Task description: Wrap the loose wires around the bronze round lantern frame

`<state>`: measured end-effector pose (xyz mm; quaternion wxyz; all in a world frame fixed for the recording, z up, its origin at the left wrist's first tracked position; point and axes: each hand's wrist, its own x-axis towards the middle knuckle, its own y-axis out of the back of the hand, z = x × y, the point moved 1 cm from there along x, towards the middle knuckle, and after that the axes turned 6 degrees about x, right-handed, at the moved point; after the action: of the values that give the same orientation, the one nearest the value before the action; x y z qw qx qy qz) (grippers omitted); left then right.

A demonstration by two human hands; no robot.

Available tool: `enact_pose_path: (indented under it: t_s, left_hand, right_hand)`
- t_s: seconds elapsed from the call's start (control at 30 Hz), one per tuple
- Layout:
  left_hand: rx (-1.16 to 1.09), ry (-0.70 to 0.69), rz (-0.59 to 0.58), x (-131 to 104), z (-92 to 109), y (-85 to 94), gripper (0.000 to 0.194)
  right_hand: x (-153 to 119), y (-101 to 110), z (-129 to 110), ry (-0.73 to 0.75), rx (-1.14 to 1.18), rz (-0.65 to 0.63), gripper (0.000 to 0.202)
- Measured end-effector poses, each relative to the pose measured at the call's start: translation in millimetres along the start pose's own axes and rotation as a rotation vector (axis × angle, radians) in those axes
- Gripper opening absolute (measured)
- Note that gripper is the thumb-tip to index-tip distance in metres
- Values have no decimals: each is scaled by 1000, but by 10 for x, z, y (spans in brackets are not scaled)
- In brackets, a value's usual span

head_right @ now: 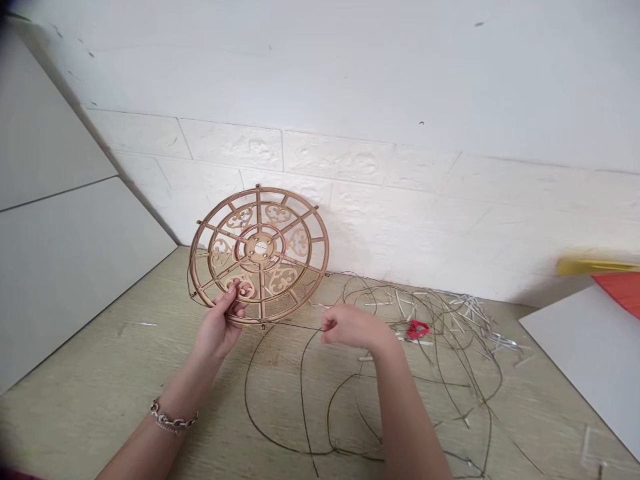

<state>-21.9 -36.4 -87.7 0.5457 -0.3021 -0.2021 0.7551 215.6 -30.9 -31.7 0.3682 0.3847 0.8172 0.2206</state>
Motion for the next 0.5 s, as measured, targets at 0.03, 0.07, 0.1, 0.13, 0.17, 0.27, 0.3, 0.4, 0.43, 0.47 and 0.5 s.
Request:
enact_pose_path:
  t_s: [0.03,0.07,0.1,0.13,0.17,0.27,0.3,0.4,0.43,0.47,0.5]
  left_hand:
    - [4,-1,3,-2,0,0,11]
    - [8,-3,5,-5,0,1,11]
    - [10,-5,8,-8,-2,1,11]
    - [13,-6,11,-11,-4,0,11]
    - [16,-7,12,-14,-6,0,11]
    - [28,-9,15,-17,-13,-3,11]
    - [32,-9,17,-17,-16,-3,11]
    - [46,-5,19,-19,-28,-1,9]
    - [52,-4,15,-20,-32,-1,10]
    - [60,-5,10,-22,-36,-1,10]
    - [69,-8,7,-25,-38,-1,10]
  right_hand:
    - [-34,46,29,2,31,13,11]
    - [-72,94,59,11,58,21,13]
    - [-111,139,86,23,76,27,13]
    - [-148,181,111,32,85,35,14]
    - [-180,216,133,38,89,52,14]
    - [-239,279,163,36,102,115,15]
    - [-247,287,159,34,111,137,16]
    - [-249,289,106,35,129,228,19]
    - [-246,287,78,30,124,270,20]
    - [-242,284,47,24,112,314,20]
    - [-238,280,15,18,98,357,19]
